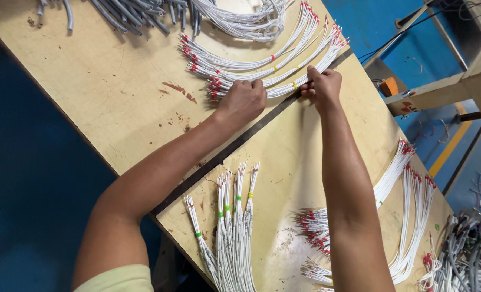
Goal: The person gathers loose white wire harnesses with red connector ends from a workbench, aligns them into a bundle, and secures the bundle with a rubber band. They repeat this with additional harnesses, adding them to the growing bundle on the table.
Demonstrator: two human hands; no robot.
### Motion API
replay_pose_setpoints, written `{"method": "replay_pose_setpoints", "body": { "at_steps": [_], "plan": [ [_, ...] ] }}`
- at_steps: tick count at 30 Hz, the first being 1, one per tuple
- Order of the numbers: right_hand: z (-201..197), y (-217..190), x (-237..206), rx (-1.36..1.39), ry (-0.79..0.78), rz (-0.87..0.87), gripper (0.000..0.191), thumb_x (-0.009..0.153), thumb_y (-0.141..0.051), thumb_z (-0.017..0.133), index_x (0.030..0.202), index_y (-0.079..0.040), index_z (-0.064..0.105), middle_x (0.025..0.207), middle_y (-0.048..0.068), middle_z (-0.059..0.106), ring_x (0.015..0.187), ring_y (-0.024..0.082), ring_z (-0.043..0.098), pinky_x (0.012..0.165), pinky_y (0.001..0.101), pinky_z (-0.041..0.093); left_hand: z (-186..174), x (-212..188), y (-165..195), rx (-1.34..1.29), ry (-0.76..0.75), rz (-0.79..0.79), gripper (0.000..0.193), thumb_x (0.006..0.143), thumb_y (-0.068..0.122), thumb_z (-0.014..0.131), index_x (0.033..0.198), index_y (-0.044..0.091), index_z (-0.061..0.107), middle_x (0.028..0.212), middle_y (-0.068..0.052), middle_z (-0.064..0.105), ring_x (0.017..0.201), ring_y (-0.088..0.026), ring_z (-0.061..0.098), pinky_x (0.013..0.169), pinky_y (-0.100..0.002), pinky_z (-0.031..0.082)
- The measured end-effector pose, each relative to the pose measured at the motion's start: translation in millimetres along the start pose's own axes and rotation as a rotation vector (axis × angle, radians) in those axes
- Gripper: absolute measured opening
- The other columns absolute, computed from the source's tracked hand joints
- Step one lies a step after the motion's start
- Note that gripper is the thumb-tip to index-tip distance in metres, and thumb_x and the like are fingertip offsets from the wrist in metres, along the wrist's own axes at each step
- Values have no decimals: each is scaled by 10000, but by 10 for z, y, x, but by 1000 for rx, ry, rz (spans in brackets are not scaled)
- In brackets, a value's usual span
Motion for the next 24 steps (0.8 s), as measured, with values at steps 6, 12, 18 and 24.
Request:
{"method": "replay_pose_setpoints", "body": {
  "at_steps": [6,12,18,24],
  "plan": [
    [74,-61,-158,-21,108,-74,284,942,-166,734,1046,67,611,752,140,672,537,184,667,451,319,562,-27,-63,-9,15,-4,5,149,823,136,668,919,41,730,910,-74,644,759,-212,684,617,-330,523],
    [61,52,-329,56,164,-212,373,979,-135,670,1273,27,507,941,121,601,600,172,636,437,339,552,-87,-173,-59,79,72,2,191,794,133,667,940,30,736,953,-90,645,770,-214,671,634,-330,529],
    [-361,257,-911,166,41,-258,373,1007,-121,597,1333,-3,460,1068,123,599,723,182,670,555,315,569,-480,-263,-108,12,89,-25,171,870,160,710,969,21,725,968,-98,635,822,-222,675,679,-351,562],
    [-1907,557,-2567,-120,7,-565,369,1062,-78,572,1398,19,454,1244,145,590,926,171,661,743,281,569,-1200,-337,333,-289,106,60,452,878,369,753,1070,-32,675,1000,-146,626,855,-278,682,635,-390,557]
  ]
}}
Point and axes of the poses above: each hand's wrist, its own x-axis towards the middle knuckle, its own z-axis out of the palm, y = z × x, the point moved 3 cm from there along x, towards the middle knuckle
